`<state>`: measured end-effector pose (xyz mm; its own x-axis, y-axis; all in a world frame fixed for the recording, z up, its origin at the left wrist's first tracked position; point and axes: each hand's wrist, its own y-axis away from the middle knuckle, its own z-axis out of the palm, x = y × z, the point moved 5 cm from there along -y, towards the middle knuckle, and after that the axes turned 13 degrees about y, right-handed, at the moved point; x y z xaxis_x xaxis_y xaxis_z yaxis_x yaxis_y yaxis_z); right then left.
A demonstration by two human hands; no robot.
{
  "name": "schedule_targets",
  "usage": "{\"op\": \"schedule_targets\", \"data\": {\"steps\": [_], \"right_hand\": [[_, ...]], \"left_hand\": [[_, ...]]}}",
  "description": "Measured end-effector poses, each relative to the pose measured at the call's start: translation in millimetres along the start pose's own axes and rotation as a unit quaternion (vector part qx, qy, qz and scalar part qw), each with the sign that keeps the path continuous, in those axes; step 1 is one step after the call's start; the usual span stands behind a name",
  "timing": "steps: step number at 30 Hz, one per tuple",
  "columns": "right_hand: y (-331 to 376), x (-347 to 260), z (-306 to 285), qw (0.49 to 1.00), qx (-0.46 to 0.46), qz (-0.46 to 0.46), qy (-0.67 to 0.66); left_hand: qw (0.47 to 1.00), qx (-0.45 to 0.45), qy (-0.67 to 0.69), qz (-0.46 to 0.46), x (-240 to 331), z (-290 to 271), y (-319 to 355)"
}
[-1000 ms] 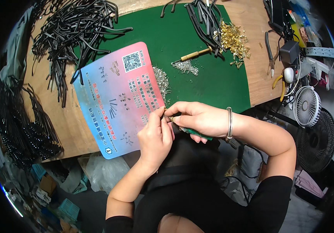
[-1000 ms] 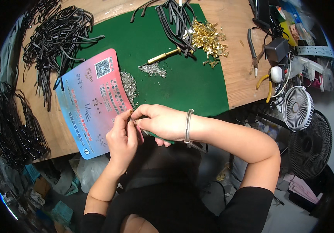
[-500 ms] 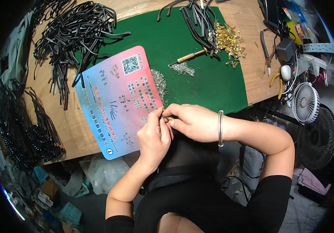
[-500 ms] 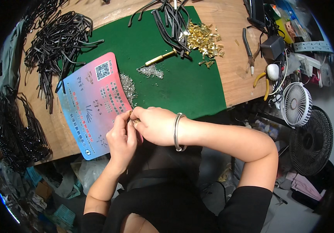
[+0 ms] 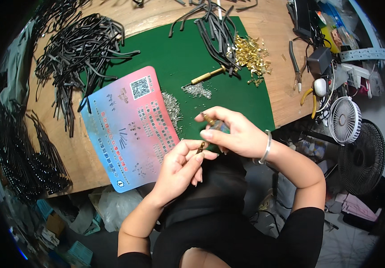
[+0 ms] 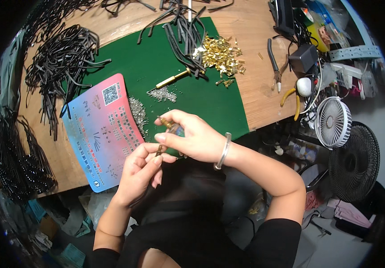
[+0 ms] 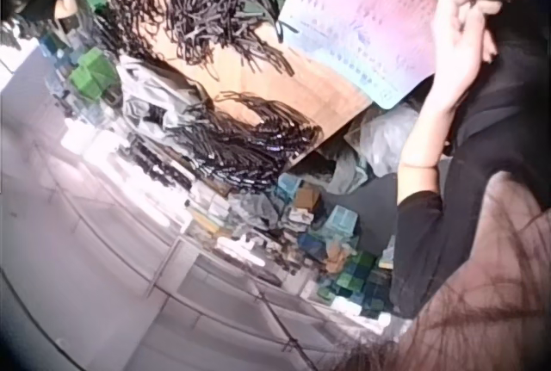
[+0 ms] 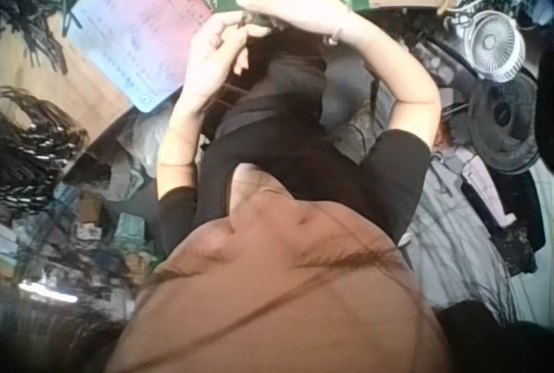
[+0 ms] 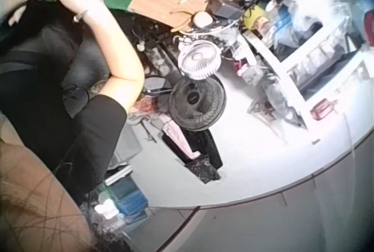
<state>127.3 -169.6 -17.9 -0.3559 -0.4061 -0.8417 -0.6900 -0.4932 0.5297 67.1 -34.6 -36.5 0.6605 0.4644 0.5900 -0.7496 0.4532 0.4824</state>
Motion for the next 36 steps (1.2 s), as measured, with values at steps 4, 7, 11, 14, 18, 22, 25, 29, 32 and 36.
{"op": "schedule_targets", "data": {"steps": [4,7,11,14,18,22,25,29,32,36], "right_hand": [[-8,13,6,0.996,-0.066,-0.004,-0.061],[-11,17,9,0.990,-0.099,0.024,-0.093],[-11,25,15,0.987,-0.106,0.055,-0.106],[-11,23,14,0.992,-0.091,0.049,-0.077],[-15,17,13,0.999,-0.050,0.012,-0.007],[-10,21,11,0.976,0.090,-0.120,0.158],[7,20,8,0.988,0.051,-0.040,0.140],[21,14,23,0.981,0.020,-0.074,0.176],[18,11,41,0.963,0.022,-0.155,0.220],[12,13,41,0.962,0.034,-0.163,0.218]], "left_hand": [[1.000,-0.021,0.012,-0.001,2,4,4],[1.000,-0.023,0.011,-0.002,2,6,6],[1.000,-0.009,0.013,-0.014,1,2,8],[1.000,0.003,-0.004,-0.027,4,2,10],[0.999,0.005,-0.043,-0.018,5,-3,12],[0.998,0.027,-0.061,-0.010,4,-9,9],[0.998,0.059,-0.031,0.014,-4,-26,8],[0.995,0.091,-0.013,0.036,-2,-33,1],[0.994,0.105,-0.009,0.043,-4,-34,2],[0.991,0.128,0.001,0.044,-4,-37,4]]}}
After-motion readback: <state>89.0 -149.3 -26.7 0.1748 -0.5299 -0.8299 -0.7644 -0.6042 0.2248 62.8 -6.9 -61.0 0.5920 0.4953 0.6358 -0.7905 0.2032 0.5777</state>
